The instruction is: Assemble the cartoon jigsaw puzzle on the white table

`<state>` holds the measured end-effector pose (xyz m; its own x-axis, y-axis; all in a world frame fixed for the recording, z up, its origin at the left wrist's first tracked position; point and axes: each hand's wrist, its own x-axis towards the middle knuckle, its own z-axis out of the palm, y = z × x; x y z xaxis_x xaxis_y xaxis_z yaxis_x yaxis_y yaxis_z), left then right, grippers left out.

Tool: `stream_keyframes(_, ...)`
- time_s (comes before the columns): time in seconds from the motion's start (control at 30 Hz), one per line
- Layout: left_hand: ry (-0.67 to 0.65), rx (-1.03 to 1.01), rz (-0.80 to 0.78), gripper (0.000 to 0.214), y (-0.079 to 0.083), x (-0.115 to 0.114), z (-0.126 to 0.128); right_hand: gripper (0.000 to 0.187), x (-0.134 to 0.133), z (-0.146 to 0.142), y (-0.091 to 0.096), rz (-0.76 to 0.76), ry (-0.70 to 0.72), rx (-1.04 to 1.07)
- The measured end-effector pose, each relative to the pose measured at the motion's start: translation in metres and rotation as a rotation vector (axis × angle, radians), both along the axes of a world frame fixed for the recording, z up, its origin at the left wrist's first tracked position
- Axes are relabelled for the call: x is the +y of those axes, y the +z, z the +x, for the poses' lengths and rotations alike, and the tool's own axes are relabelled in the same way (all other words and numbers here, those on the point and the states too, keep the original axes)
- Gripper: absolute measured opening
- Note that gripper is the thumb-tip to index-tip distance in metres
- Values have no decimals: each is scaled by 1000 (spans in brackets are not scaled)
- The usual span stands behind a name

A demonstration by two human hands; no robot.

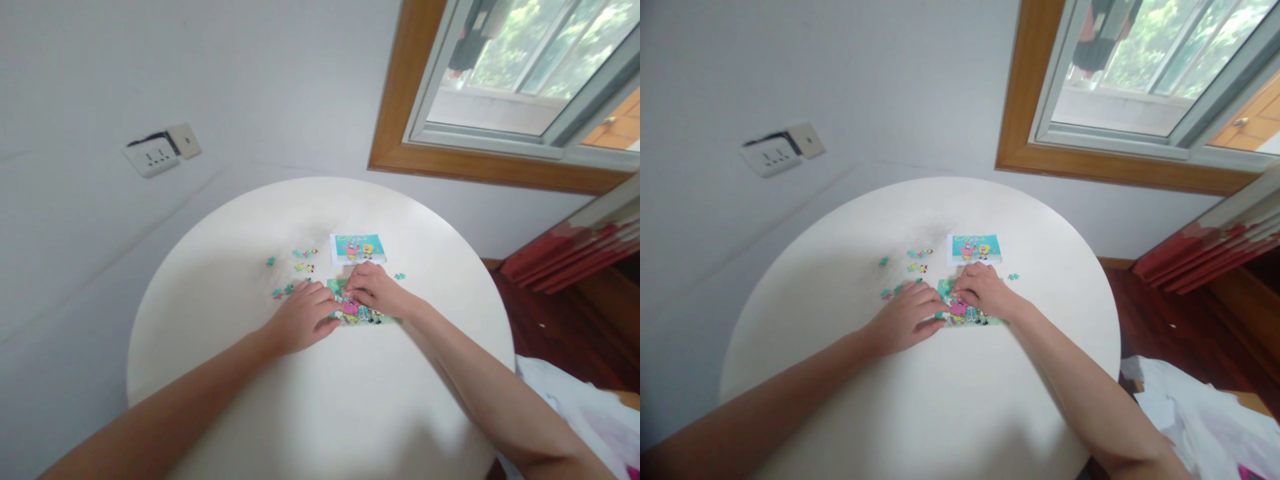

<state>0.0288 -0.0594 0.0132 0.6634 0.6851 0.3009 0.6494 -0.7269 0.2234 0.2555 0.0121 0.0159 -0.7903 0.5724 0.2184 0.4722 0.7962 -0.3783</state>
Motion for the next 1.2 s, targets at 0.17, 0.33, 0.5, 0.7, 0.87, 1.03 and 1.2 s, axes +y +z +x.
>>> stream_keyframes(0.17,-13,36,-4,17,2,-1,1,17,-2,-1,2,12,-31,-35)
stream_keyframes(0.33,-4,18,-16,17,4,-1,2,15,-7,-4,6,108,-76,-79)
stream_keyframes(0.5,-10,17,-7,17,3,0,2,17,-9,-6,9,193,-78,-177)
stream_keyframes(0.7,-10,6,-5,17,2,0,2,19,-9,-7,5,233,-86,-198)
stream_keyframes(0.87,-10,18,0,18,3,-1,2,21,-9,-2,10,209,-103,-137)
stream_keyframes(1.03,-11,19,-10,18,3,0,2,26,-17,5,23,112,-48,-86)
stream_keyframes(1.2,-13,20,-16,19,4,0,2,26,-23,5,28,80,-22,-111)
